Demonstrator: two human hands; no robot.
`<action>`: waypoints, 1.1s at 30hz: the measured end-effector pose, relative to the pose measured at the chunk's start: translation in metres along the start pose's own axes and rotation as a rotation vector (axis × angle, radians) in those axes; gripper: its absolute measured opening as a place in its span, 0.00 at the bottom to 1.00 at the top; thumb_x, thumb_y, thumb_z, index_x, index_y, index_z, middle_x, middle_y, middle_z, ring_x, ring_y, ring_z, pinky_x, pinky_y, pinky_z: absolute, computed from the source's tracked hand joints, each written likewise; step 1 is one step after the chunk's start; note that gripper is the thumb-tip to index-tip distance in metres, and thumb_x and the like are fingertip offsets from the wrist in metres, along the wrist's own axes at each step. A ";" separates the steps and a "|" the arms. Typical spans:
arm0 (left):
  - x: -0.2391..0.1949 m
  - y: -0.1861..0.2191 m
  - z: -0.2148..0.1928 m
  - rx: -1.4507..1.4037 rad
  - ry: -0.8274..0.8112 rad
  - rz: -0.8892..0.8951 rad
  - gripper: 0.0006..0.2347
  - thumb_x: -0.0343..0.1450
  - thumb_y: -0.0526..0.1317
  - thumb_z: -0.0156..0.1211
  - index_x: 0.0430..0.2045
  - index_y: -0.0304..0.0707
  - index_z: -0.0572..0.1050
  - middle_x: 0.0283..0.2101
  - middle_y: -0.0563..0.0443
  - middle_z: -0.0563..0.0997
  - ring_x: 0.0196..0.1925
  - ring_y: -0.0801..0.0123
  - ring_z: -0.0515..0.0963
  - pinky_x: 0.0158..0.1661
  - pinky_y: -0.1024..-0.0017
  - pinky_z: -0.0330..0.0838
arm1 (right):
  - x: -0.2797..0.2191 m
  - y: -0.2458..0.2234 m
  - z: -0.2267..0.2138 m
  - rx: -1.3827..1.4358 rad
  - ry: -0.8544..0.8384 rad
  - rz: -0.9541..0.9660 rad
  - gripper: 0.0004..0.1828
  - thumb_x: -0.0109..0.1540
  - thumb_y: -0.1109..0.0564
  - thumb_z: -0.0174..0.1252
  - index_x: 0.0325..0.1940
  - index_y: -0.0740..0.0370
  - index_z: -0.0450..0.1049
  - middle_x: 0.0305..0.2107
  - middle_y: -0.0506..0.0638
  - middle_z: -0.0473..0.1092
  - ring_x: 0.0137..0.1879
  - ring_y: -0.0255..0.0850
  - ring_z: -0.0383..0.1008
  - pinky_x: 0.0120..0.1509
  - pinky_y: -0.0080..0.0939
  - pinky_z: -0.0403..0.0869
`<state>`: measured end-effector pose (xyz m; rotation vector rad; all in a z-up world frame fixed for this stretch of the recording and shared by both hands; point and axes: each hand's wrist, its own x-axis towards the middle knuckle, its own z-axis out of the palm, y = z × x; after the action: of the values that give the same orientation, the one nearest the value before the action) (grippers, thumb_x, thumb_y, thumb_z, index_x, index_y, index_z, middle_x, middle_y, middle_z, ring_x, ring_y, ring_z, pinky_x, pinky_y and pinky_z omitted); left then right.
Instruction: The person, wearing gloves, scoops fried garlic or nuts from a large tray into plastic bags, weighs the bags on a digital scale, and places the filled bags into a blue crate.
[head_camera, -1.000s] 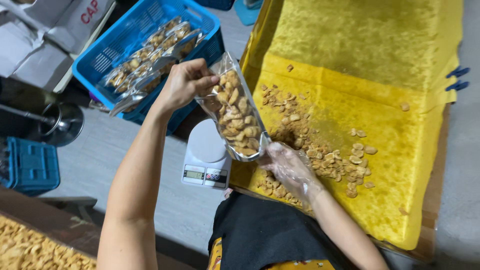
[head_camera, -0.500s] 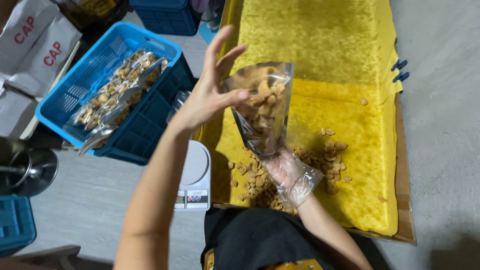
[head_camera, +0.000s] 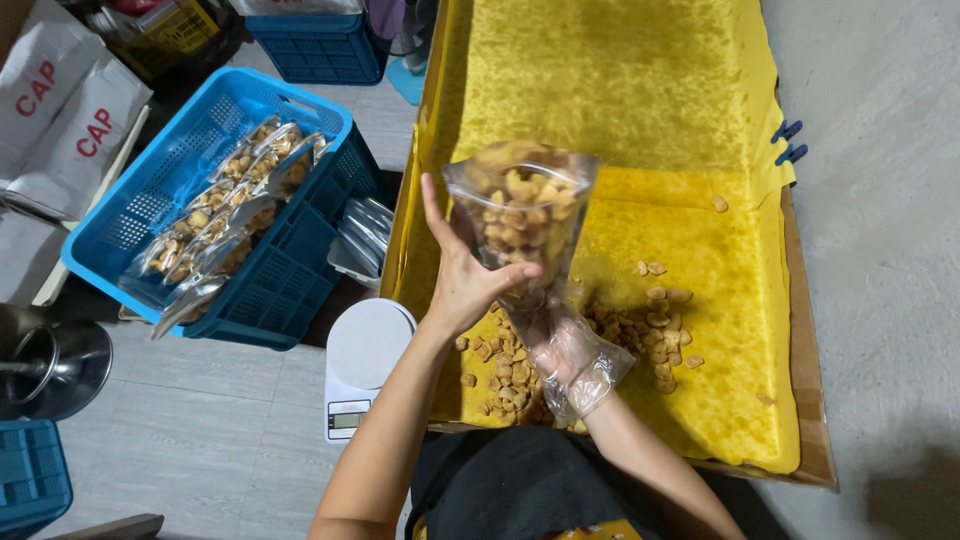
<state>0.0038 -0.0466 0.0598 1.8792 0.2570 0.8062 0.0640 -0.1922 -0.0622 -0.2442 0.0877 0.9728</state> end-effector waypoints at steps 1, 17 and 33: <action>-0.003 -0.001 0.000 -0.056 -0.011 0.021 0.65 0.55 0.57 0.79 0.72 0.37 0.23 0.74 0.21 0.46 0.76 0.42 0.58 0.72 0.52 0.56 | 0.000 0.000 -0.002 0.050 -0.020 0.021 0.21 0.68 0.52 0.52 0.62 0.64 0.67 0.54 0.56 0.72 0.58 0.46 0.74 0.66 0.48 0.74; -0.081 -0.062 -0.078 -0.189 0.067 -0.306 0.47 0.60 0.40 0.77 0.65 0.35 0.41 0.66 0.33 0.61 0.70 0.50 0.66 0.70 0.56 0.62 | 0.037 -0.174 -0.167 -0.817 0.418 -0.027 0.13 0.65 0.57 0.52 0.55 0.56 0.72 0.48 0.53 0.74 0.50 0.37 0.78 0.48 0.31 0.81; -0.126 -0.098 -0.057 0.207 0.050 -0.527 0.42 0.55 0.46 0.81 0.56 0.30 0.56 0.53 0.34 0.74 0.57 0.50 0.76 0.60 0.57 0.69 | 0.158 -0.041 -0.097 -2.655 -0.026 0.235 0.23 0.66 0.52 0.45 0.66 0.53 0.66 0.55 0.56 0.70 0.61 0.49 0.71 0.66 0.54 0.67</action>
<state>-0.1095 -0.0256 -0.0640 1.8564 0.8541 0.4751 0.1901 -0.1107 -0.1784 -2.6356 -1.3361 0.6889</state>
